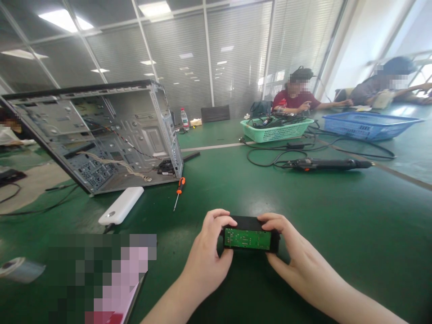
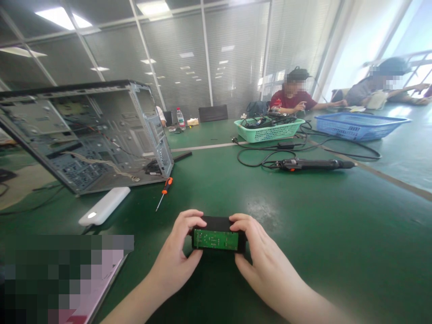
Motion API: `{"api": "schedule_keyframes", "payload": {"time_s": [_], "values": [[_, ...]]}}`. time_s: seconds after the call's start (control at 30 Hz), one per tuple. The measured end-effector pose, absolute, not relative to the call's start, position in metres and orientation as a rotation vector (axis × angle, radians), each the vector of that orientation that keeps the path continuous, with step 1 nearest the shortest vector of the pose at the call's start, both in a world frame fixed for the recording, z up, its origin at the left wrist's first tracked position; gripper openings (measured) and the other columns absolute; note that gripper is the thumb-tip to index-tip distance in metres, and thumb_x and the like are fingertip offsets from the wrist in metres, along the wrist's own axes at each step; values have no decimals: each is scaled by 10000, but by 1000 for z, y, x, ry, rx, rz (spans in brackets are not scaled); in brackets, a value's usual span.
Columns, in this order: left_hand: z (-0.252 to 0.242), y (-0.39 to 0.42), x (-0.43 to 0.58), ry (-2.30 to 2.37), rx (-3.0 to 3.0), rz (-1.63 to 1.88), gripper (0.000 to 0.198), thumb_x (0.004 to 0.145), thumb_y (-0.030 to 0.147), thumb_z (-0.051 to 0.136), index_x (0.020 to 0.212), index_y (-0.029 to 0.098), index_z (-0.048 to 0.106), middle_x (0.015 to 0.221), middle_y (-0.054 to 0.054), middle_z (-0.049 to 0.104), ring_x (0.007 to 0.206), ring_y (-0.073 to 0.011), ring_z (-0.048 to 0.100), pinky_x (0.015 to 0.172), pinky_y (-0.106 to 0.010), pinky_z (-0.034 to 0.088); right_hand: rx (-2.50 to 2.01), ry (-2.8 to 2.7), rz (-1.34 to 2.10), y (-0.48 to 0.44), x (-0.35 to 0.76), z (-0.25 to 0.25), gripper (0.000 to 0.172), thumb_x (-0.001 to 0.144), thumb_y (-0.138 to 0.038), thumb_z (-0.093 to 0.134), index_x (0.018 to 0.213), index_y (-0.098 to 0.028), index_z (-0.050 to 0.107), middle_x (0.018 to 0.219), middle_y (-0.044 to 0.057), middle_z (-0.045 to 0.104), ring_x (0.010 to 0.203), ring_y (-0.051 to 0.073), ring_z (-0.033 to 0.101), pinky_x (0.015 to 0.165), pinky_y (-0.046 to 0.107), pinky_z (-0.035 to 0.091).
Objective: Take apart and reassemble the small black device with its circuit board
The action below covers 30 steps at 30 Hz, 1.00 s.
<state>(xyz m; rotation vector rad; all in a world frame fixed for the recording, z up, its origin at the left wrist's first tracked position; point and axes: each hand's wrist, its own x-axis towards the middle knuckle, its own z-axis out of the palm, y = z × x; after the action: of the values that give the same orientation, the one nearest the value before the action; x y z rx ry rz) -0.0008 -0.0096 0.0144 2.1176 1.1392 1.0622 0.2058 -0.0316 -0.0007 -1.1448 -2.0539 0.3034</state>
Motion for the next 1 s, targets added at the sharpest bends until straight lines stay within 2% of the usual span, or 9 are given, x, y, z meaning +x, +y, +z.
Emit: {"api": "schedule_keyframes", "payload": {"time_s": [0.47,0.63,0.83,0.9,1.0], "values": [[11,-7,-1,1141,2103,1040,470,697,-21,469,1072,261,508,1243,-58,493,1152,-227,502,959,-403,417,-1164,-1966,412,-26,207,-2,345,815,-116,392,1129,-256,358,1224,49,426,1144,200,435,942,383,403],[12,-7,0,1133,2103,1026,428,741,38,512,1109,256,528,1223,-62,533,1130,-229,518,948,-395,431,-1203,-1902,517,-27,208,-3,328,821,-174,417,1139,-243,371,1212,56,443,1140,211,436,957,397,383],[17,-10,-1,1297,1964,929,495,748,252,643,1226,251,517,1121,-67,608,1004,-246,562,908,-393,432,-1375,-1714,972,-24,209,4,457,808,-410,555,1179,-205,384,1094,78,520,1016,240,516,898,377,425],[16,-10,-2,1306,1886,928,483,789,365,595,1243,223,510,980,-57,633,905,-229,581,840,-358,446,-1328,-1609,1259,-25,207,10,549,788,-530,570,1177,-182,399,1023,83,553,946,236,557,814,331,471],[15,-9,-3,1252,1831,903,480,867,510,426,1199,188,554,781,-29,624,742,-201,580,716,-304,440,-1267,-1409,1705,-33,202,16,676,745,-650,584,1178,-158,417,852,65,597,705,187,594,611,254,483]]}}
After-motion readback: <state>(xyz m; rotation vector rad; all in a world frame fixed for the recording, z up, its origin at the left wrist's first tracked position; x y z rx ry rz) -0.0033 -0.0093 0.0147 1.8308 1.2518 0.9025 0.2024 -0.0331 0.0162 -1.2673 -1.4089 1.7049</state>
